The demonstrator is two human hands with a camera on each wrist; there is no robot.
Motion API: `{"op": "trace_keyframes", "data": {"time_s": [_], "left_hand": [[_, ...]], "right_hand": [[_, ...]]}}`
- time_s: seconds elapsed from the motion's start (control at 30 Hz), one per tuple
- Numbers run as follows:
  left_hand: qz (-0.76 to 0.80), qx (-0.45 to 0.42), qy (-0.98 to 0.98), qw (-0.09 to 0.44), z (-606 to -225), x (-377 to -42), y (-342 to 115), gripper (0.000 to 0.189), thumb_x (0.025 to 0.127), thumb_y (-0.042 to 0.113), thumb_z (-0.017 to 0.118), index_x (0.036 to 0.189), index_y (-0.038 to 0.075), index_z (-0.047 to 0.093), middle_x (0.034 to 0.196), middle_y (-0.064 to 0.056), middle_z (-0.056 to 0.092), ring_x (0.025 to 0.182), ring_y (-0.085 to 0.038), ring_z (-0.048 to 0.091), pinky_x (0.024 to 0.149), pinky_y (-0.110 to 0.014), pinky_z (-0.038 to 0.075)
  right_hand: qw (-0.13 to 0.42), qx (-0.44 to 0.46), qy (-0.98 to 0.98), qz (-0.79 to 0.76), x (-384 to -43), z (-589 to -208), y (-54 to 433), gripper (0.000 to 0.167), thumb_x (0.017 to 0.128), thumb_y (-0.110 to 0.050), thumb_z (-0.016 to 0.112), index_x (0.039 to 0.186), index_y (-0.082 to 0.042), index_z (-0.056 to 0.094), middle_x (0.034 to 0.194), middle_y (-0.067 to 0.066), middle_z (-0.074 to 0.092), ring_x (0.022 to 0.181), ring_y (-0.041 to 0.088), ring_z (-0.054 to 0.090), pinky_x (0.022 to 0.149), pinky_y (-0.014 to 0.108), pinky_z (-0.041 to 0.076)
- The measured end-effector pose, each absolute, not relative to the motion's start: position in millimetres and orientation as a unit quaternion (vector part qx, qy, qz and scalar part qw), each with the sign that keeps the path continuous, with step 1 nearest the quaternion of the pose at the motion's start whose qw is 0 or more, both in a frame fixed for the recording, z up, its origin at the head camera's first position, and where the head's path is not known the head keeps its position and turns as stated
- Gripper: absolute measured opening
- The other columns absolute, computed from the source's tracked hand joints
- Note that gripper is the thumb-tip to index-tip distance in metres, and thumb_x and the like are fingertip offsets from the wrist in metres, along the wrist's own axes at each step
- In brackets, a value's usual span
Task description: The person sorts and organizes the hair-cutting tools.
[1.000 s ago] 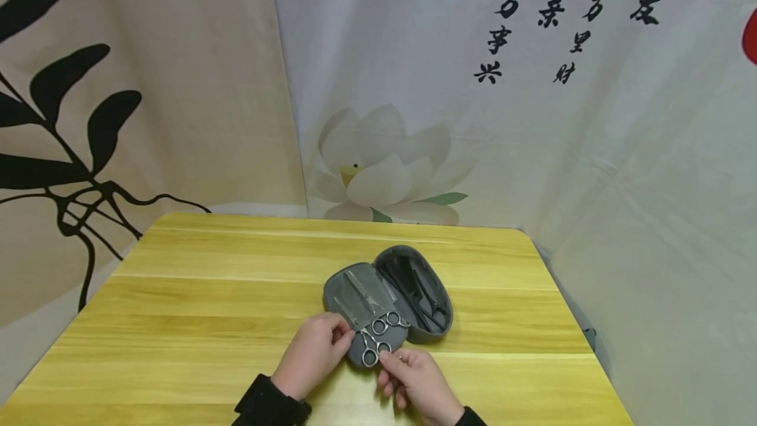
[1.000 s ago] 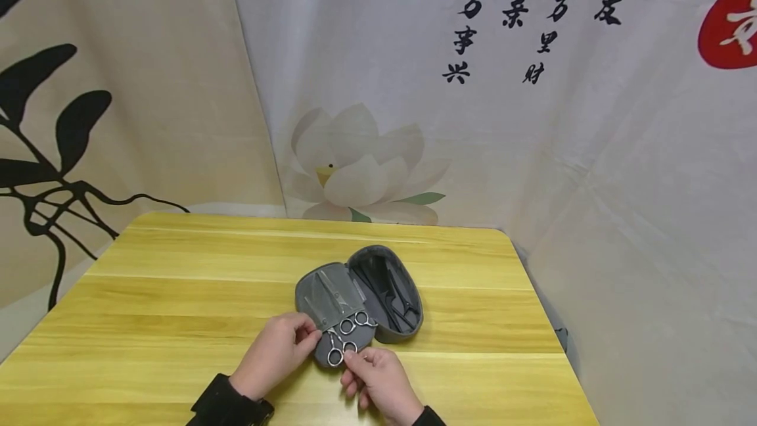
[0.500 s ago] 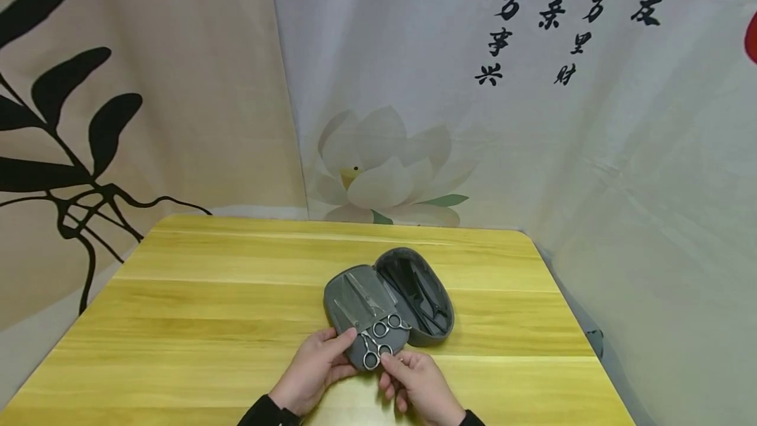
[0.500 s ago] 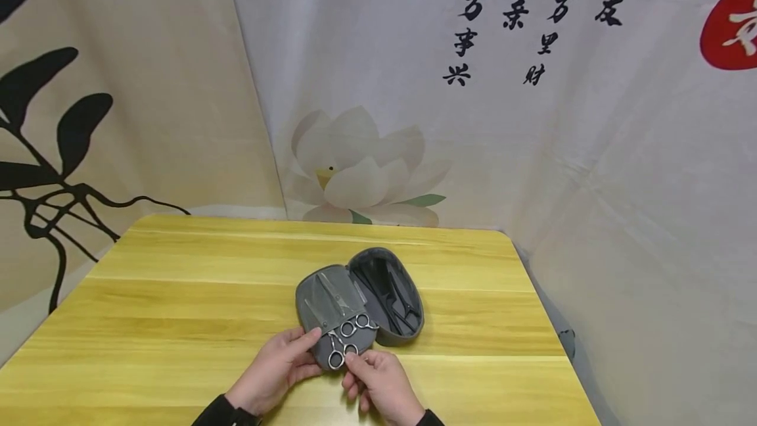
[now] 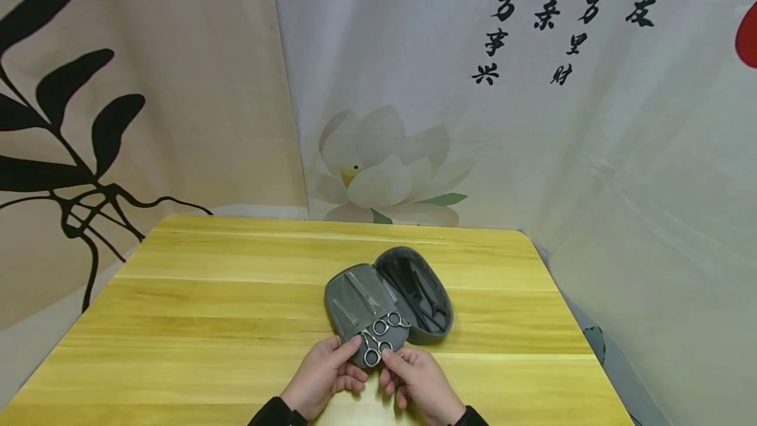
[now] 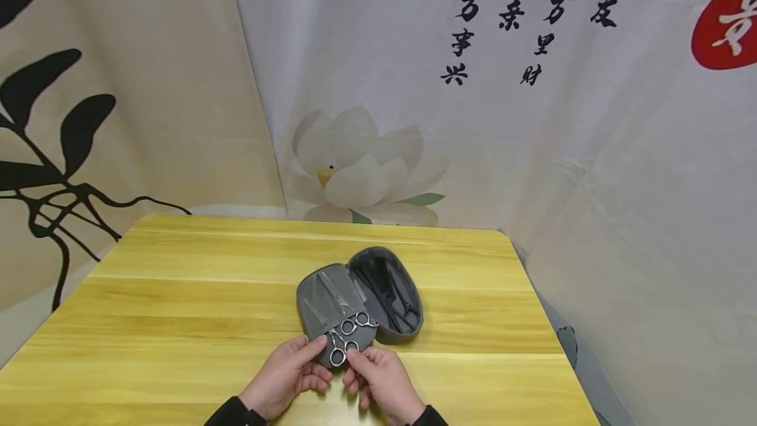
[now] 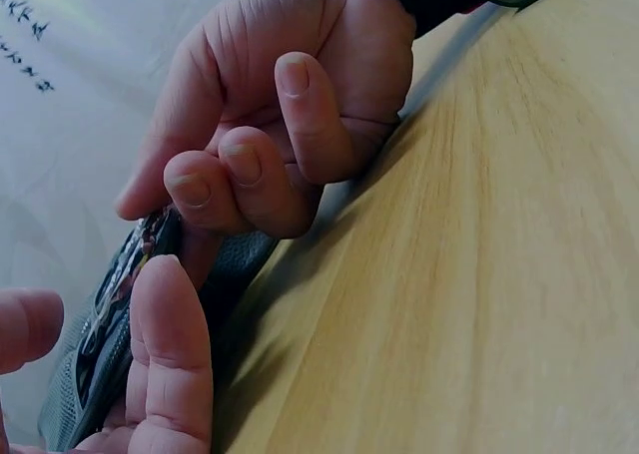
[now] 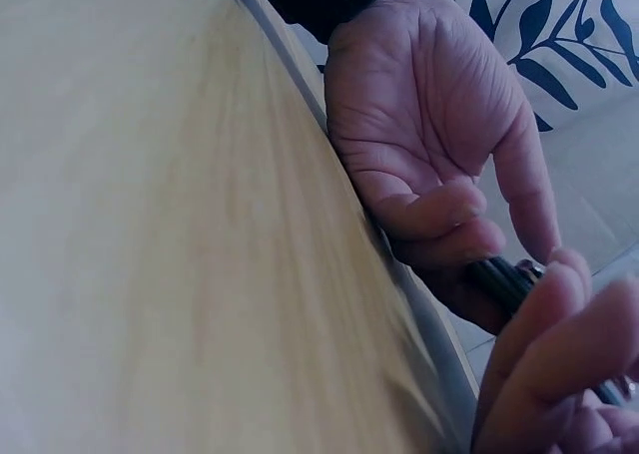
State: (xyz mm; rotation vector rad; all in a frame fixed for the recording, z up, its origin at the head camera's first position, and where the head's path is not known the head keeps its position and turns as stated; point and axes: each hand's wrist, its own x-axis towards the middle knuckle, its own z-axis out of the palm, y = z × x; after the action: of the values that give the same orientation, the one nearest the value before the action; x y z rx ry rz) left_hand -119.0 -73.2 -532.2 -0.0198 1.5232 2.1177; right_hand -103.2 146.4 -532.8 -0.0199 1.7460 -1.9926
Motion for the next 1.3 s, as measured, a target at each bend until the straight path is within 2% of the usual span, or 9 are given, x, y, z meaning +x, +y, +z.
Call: {"op": "trace_keyframes", "data": {"time_s": [0.27, 0.63, 0.87, 0.93, 1.13, 1.3], "left_hand": [[0.788, -0.009, 0.561, 0.255, -532.8, -119.3, -72.3, 0.036, 0.108, 0.028, 0.066, 0.123, -0.001, 0.053, 0.082, -0.002, 0.073, 0.070, -0.009, 0.071, 0.066, -0.025, 0.063], [0.787, -0.009, 0.567, 0.242, -531.6, -118.1, -70.8, 0.042, 0.103, 0.017, 0.073, 0.127, -0.006, 0.048, 0.085, -0.002, 0.075, 0.068, -0.009, 0.071, 0.065, -0.027, 0.063], [0.791, -0.008, 0.561, 0.242, -531.6, -118.4, -71.0, 0.045, 0.101, 0.013, 0.074, 0.129, -0.008, 0.046, 0.086, -0.003, 0.075, 0.069, -0.010, 0.071, 0.064, -0.027, 0.063], [0.792, -0.009, 0.560, 0.242, -531.9, -118.5, -71.0, 0.045, 0.101, 0.013, 0.074, 0.129, -0.008, 0.045, 0.086, -0.003, 0.074, 0.069, -0.010, 0.071, 0.064, -0.027, 0.063], [0.791, -0.013, 0.562, 0.241, -532.4, -118.5, -71.1, 0.046, 0.101, 0.012, 0.075, 0.129, -0.008, 0.045, 0.086, -0.004, 0.074, 0.068, -0.011, 0.070, 0.063, -0.027, 0.063], [0.789, -0.015, 0.565, 0.239, -532.2, -118.5, -70.9, 0.044, 0.101, 0.012, 0.074, 0.128, -0.007, 0.046, 0.086, -0.004, 0.074, 0.068, -0.011, 0.070, 0.063, -0.027, 0.063]], "right_hand": [[0.258, -0.015, 0.637, -0.726, -104.4, -531.5, 148.0, 0.037, 0.109, -0.041, 0.062, 0.092, -0.007, 0.067, 0.076, -0.005, 0.070, 0.054, 0.004, 0.056, 0.045, 0.017, 0.047], [0.263, -0.013, 0.639, -0.722, -104.3, -532.6, 148.9, 0.042, 0.110, -0.044, 0.059, 0.093, -0.006, 0.067, 0.076, -0.004, 0.070, 0.052, 0.005, 0.055, 0.045, 0.018, 0.048], [0.259, -0.008, 0.633, -0.729, -104.3, -529.1, 148.9, 0.036, 0.110, -0.032, 0.051, 0.099, -0.002, 0.068, 0.076, -0.001, 0.071, 0.058, 0.007, 0.059, 0.045, 0.019, 0.049], [0.256, 0.002, 0.633, -0.731, -103.8, -528.2, 148.8, 0.036, 0.109, -0.032, 0.051, 0.097, -0.002, 0.068, 0.074, -0.001, 0.070, 0.059, 0.008, 0.060, 0.045, 0.020, 0.050], [0.240, 0.029, 0.632, -0.736, -101.4, -527.3, 147.8, 0.038, 0.109, -0.033, 0.056, 0.079, -0.010, 0.063, 0.065, -0.003, 0.066, 0.049, 0.006, 0.053, 0.042, 0.020, 0.049], [0.228, 0.019, 0.629, -0.743, -100.7, -527.2, 146.7, 0.033, 0.109, -0.030, 0.055, 0.083, -0.011, 0.062, 0.068, -0.003, 0.065, 0.050, 0.006, 0.053, 0.041, 0.020, 0.049]]}}
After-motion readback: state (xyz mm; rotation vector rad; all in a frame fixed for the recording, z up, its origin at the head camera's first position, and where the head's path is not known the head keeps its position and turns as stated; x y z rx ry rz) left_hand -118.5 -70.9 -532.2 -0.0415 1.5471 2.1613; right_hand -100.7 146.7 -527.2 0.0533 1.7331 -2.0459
